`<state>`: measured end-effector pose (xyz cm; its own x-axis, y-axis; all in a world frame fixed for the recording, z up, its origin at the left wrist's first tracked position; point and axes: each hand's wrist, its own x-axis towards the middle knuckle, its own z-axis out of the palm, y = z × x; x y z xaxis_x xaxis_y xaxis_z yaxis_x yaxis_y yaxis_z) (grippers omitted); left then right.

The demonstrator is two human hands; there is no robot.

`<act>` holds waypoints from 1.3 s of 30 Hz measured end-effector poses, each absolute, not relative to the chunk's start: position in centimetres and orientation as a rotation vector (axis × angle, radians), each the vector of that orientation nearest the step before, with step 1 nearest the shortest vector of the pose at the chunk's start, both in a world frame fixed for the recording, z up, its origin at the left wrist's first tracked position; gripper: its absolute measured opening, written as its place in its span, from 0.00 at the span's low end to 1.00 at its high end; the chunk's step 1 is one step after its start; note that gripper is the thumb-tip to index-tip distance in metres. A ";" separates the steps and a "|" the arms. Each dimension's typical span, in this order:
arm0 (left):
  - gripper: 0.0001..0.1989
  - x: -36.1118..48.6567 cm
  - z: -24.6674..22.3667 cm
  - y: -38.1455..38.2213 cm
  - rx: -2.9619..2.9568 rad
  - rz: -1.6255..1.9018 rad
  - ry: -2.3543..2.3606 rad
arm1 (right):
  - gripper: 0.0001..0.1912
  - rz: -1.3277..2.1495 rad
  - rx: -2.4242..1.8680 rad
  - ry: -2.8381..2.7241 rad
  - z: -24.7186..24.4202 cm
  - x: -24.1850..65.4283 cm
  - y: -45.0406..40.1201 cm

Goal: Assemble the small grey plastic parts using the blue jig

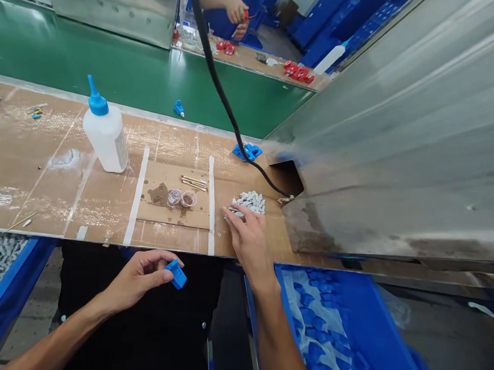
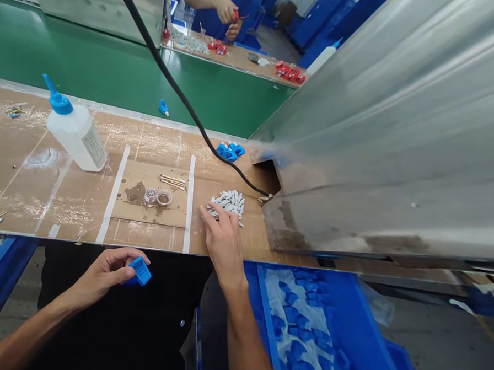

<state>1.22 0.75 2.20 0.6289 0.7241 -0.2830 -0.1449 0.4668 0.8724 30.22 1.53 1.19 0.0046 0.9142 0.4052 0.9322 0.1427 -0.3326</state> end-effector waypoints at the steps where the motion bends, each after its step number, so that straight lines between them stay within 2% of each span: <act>1: 0.16 1.2 2.3 0.8 0.945 0.604 0.711 | 0.17 -0.065 -1.760 -1.937 0.7 30.6 2.0; 8: 0.13 0.9 2.0 0.9 0.910 0.649 0.700 | 0.12 -0.088 -1.649 -1.814 0.4 31.1 2.7; 13: 0.12 0.8 1.9 0.9 0.930 0.724 0.648 | 0.13 0.270 -1.640 -1.199 2.7 28.7 1.9; 16: 0.10 0.9 2.6 0.9 0.959 0.714 0.630 | 0.12 0.423 -1.561 -1.101 3.8 26.7 1.7; 22: 0.12 0.5 3.3 0.9 1.238 0.691 0.805 | 0.09 0.471 -1.479 -1.114 4.6 24.1 1.8; 29: 0.13 0.4 1.9 0.5 0.793 0.703 0.470 | 0.07 0.439 -1.422 -1.206 4.2 22.8 3.5; 35: 0.10 0.4 1.7 1.0 0.809 0.791 0.618 | 0.06 0.300 -1.333 -1.534 4.8 21.6 5.6; 37: 0.16 0.2 1.6 1.1 0.843 0.790 0.659 | 0.07 0.276 -1.312 -1.591 4.9 21.3 6.2; 39: 0.17 0.1 1.4 1.3 0.818 0.793 0.690 | 0.07 0.258 -1.308 -1.641 4.9 21.1 6.7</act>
